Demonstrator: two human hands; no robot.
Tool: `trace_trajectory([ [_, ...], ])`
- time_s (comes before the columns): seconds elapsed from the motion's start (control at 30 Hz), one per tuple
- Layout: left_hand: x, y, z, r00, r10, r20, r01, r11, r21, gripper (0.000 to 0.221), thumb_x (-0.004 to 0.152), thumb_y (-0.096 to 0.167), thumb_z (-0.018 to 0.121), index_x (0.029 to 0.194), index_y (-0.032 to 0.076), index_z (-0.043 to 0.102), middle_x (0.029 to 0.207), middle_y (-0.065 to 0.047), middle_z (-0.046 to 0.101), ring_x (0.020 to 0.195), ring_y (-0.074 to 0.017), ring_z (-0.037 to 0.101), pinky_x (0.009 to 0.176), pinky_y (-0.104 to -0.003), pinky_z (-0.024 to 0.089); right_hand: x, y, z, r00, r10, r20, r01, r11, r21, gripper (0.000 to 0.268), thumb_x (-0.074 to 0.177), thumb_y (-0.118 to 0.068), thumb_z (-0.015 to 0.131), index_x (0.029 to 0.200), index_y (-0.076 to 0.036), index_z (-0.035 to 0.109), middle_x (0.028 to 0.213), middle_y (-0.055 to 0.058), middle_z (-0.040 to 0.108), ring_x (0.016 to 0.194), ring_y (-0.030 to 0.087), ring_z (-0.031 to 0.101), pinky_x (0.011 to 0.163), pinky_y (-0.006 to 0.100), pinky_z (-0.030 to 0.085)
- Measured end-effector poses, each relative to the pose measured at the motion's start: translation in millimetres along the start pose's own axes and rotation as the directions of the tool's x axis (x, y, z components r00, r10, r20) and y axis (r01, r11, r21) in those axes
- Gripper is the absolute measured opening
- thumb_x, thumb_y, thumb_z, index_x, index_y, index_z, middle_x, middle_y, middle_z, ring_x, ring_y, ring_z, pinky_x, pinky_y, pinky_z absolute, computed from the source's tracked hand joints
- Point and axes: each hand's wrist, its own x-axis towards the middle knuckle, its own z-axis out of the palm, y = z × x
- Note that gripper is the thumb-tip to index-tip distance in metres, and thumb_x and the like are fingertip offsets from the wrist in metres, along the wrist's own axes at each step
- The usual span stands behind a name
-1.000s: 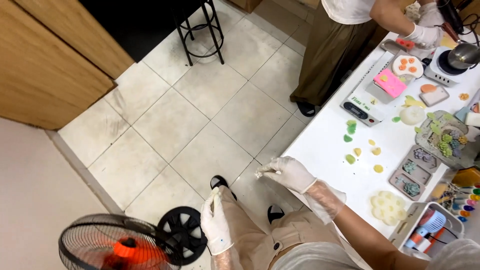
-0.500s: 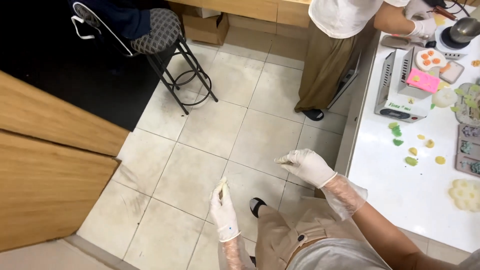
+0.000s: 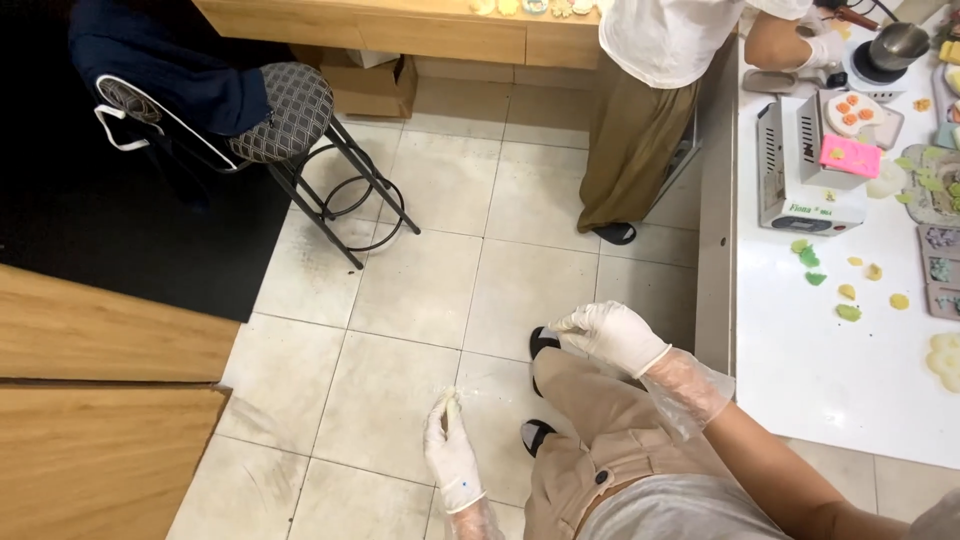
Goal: Picking up small wax flower candle decorations from a storage shelf and arranging them on a workspace.
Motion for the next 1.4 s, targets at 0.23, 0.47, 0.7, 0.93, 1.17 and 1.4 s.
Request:
trace_trajectory([
  [0.23, 43, 9, 22, 1.0, -0.011, -0.026, 0.007, 0.99, -0.138, 0.03, 0.097, 0.01, 0.061, 0.122, -0.003, 0.069, 0.129, -0.012, 0.07, 0.118, -0.0203, 0.068, 0.104, -0.033, 0.055, 52, 24, 11, 0.999, 0.035, -0.017, -0.033, 0.995, 0.091, 0.022, 0.086, -0.03, 0.072, 0.105, -0.023, 0.081, 0.092, 0.005, 0.076, 0.086, 0.029, 0.07, 0.077, 0.04, 0.056],
  [0.47, 108, 40, 58, 0.998, -0.047, -0.046, 0.046, 0.999, -0.015, 0.03, 0.099, 0.011, 0.06, 0.125, -0.001, 0.068, 0.129, -0.012, 0.072, 0.121, -0.0192, 0.066, 0.106, -0.032, 0.051, 123, 66, -18, 0.99, 0.129, -0.062, -0.111, 0.967, 0.227, 0.027, 0.082, -0.02, 0.074, 0.108, -0.02, 0.079, 0.098, 0.005, 0.078, 0.089, 0.027, 0.073, 0.077, 0.037, 0.059],
  [0.7, 175, 85, 151, 0.997, 0.045, 0.061, -0.051, 0.992, 0.111, 0.028, 0.098, 0.013, 0.062, 0.121, 0.0, 0.071, 0.127, -0.01, 0.073, 0.12, -0.0179, 0.067, 0.105, -0.031, 0.052, 171, 123, -56, 0.965, 0.25, -0.078, -0.216, 0.928, 0.304, 0.025, 0.085, -0.02, 0.075, 0.11, -0.019, 0.079, 0.102, 0.006, 0.079, 0.091, 0.024, 0.075, 0.079, 0.034, 0.059],
  [0.93, 222, 115, 245, 0.983, 0.119, 0.14, -0.127, 0.991, 0.049, 0.025, 0.097, 0.011, 0.064, 0.117, 0.0, 0.072, 0.124, -0.009, 0.074, 0.115, -0.0175, 0.069, 0.102, -0.031, 0.055, 204, 180, -86, 0.921, 0.384, -0.057, -0.342, 0.872, 0.349, 0.028, 0.085, -0.016, 0.074, 0.112, -0.021, 0.079, 0.103, 0.005, 0.079, 0.091, 0.021, 0.078, 0.079, 0.032, 0.061],
  [1.17, 265, 121, 275, 0.981, 0.073, 0.177, -0.08, 0.996, 0.032, 0.024, 0.097, 0.01, 0.063, 0.117, -0.001, 0.073, 0.123, -0.01, 0.074, 0.114, -0.017, 0.069, 0.101, -0.032, 0.055, 231, 212, -92, 0.902, 0.428, -0.049, -0.391, 0.861, 0.326, 0.03, 0.083, -0.015, 0.074, 0.111, -0.025, 0.079, 0.106, 0.002, 0.079, 0.091, 0.019, 0.078, 0.081, 0.031, 0.06],
  [1.4, 356, 117, 274, 0.983, 0.022, 0.183, -0.026, 1.0, 0.018, 0.028, 0.099, 0.01, 0.06, 0.121, -0.002, 0.072, 0.122, -0.011, 0.075, 0.112, -0.0191, 0.069, 0.1, -0.031, 0.053, 296, 230, -79, 0.865, 0.502, -0.02, -0.472, 0.825, 0.311, 0.029, 0.084, -0.017, 0.075, 0.111, -0.023, 0.079, 0.101, 0.004, 0.08, 0.089, 0.02, 0.078, 0.08, 0.031, 0.06],
])
